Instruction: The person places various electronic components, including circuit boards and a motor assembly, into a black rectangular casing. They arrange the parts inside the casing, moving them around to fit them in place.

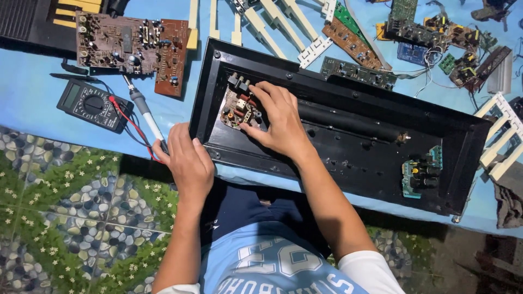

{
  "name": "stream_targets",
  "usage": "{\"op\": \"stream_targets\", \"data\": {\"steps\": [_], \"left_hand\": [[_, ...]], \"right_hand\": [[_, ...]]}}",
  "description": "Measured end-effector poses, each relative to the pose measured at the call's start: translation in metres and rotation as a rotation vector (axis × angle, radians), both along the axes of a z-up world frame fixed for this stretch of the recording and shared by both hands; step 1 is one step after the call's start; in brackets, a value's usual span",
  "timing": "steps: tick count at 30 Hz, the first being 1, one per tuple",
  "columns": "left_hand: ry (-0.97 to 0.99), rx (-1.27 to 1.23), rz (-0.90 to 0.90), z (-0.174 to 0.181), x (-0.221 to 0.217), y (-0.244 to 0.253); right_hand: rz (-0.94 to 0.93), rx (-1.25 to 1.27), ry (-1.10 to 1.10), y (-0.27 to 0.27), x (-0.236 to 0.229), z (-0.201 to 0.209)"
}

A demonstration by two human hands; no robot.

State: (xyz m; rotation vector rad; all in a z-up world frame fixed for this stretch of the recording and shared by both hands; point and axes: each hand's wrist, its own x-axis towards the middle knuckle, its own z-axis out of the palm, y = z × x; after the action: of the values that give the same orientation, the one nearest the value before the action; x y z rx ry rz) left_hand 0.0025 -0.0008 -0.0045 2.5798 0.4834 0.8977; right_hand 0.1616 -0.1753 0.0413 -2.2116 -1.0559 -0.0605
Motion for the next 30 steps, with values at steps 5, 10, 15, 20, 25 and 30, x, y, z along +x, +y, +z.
{"op": "stream_targets", "data": {"steps": [5, 10, 15, 20, 25, 30], "left_hand": [[0.012, -0.010, -0.003, 0.002, -0.004, 0.001], [0.016, 0.010, -0.063, -0.007, -0.008, 0.007], [0.031, -0.073, -0.032, 0.014, -0.005, -0.002], [0.031, -0.072, -0.047, 0.015, -0.007, -0.003], [0.000, -0.070, -0.034, -0.002, -0.006, -0.002], [-0.028, 0.007, 0.079, -0.023, -0.005, -0.003]], "right_hand": [[0.017, 0.048, 0.019, 0.000, -0.005, 0.008], [-0.044, 0.139, -0.028, -0.039, -0.015, 0.034], [-0.265, 0.154, 0.053, -0.114, -0.022, 0.068], [-0.598, 0.059, -0.082, -0.231, 0.028, 0.072], [-0.872, -0.043, 0.097, -0.303, 0.085, 0.086], [-0.840, -0.193, 0.007, -0.344, 0.144, 0.055]]}}
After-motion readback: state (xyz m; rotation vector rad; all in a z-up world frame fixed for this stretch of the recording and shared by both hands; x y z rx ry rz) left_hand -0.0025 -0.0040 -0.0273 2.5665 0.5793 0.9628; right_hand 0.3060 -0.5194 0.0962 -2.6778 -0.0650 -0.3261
